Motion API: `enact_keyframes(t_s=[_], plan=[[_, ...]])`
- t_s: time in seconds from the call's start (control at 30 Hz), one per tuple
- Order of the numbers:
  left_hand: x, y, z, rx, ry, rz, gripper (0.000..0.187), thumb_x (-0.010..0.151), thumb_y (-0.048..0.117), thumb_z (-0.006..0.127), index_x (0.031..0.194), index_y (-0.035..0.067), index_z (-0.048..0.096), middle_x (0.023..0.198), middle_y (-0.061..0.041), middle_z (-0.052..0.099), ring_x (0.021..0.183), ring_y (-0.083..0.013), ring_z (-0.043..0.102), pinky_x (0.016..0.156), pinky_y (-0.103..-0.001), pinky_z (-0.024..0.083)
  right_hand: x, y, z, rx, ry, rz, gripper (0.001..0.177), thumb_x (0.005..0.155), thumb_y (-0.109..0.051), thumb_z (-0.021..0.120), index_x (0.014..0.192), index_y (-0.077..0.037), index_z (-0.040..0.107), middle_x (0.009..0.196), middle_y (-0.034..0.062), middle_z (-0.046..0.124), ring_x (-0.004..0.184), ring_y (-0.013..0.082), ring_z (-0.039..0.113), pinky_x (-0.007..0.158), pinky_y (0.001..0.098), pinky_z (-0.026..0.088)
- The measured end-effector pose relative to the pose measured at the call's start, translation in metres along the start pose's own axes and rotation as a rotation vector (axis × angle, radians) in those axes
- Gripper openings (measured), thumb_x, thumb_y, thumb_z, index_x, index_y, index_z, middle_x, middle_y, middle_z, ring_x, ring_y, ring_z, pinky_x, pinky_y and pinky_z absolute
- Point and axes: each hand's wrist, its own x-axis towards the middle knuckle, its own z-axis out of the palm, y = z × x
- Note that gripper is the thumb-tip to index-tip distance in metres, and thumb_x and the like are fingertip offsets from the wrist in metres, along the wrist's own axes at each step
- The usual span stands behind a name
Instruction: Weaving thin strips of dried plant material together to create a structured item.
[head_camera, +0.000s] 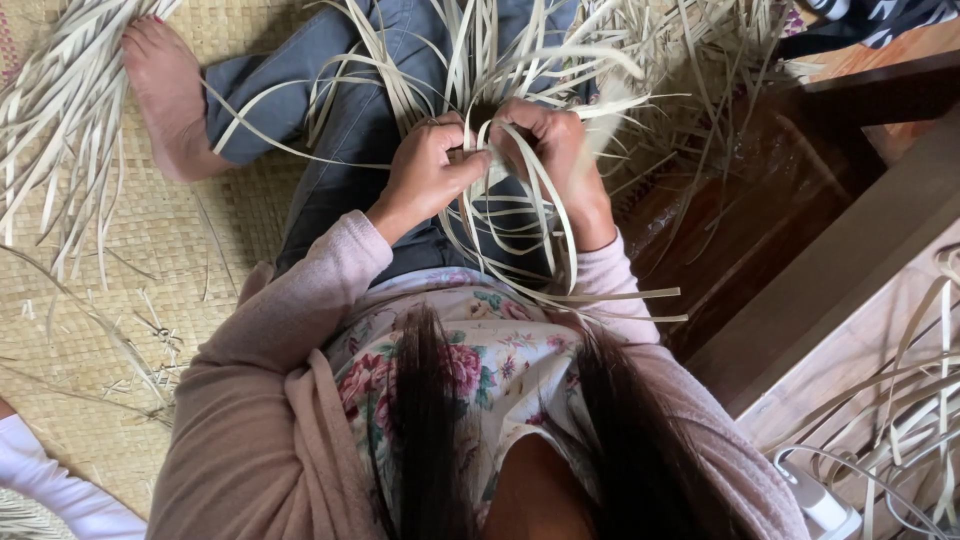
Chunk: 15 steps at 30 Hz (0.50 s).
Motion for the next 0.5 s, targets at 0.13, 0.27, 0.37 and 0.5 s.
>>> enact_keyframes(t_s=[0.13, 0.27, 0.37, 0.5], plan=[[-0.001, -0.005, 0.002, 0.046, 0.016, -0.023, 0.012, 0.069, 0.006, 0.063, 0.062, -0.001, 0.055, 0.062, -0.003, 0.05, 0.049, -0.0121, 0.042, 0.045, -0.024, 0.035, -0.001, 0.01, 0.002, -0.135, 0.023, -0.027, 0.007, 0.073, 0.006, 0.059, 0.071, 0.0, 0.06, 0.066, 0.0019, 0.055, 0.052, 0.0088, 0.046, 0.047, 0.0196, 0.035], [-0.005, -0.01, 0.005, 0.055, -0.082, -0.161, 0.011, 0.065, 0.013, 0.064, 0.064, 0.001, 0.063, 0.065, -0.002, 0.057, 0.045, -0.0125, 0.047, 0.043, -0.024, 0.038, -0.001, 0.034, -0.003, 0.189, 0.039, 0.083, 0.01, 0.082, 0.004, 0.058, 0.084, -0.005, 0.063, 0.062, 0.0014, 0.055, 0.048, 0.0067, 0.043, 0.045, 0.0176, 0.031], [-0.004, -0.011, 0.006, 0.046, -0.139, -0.231, 0.012, 0.066, 0.015, 0.065, 0.067, 0.003, 0.065, 0.065, -0.001, 0.057, 0.043, -0.0125, 0.046, 0.042, -0.024, 0.036, 0.007, 0.027, -0.021, 0.452, 0.105, -0.044, 0.01, 0.088, -0.001, 0.053, 0.086, -0.006, 0.06, 0.065, 0.0049, 0.057, 0.048, 0.0105, 0.049, 0.044, 0.0205, 0.039], [-0.001, -0.02, 0.007, -0.075, -0.17, -0.268, 0.016, 0.077, 0.015, 0.065, 0.065, 0.004, 0.063, 0.046, 0.002, 0.046, 0.033, -0.0049, 0.031, 0.03, -0.018, 0.024, 0.008, 0.027, -0.054, 0.598, 0.31, -0.19, 0.03, 0.094, 0.005, 0.053, 0.121, -0.008, 0.048, 0.09, 0.0199, 0.062, 0.083, 0.0271, 0.063, 0.068, 0.0347, 0.056]])
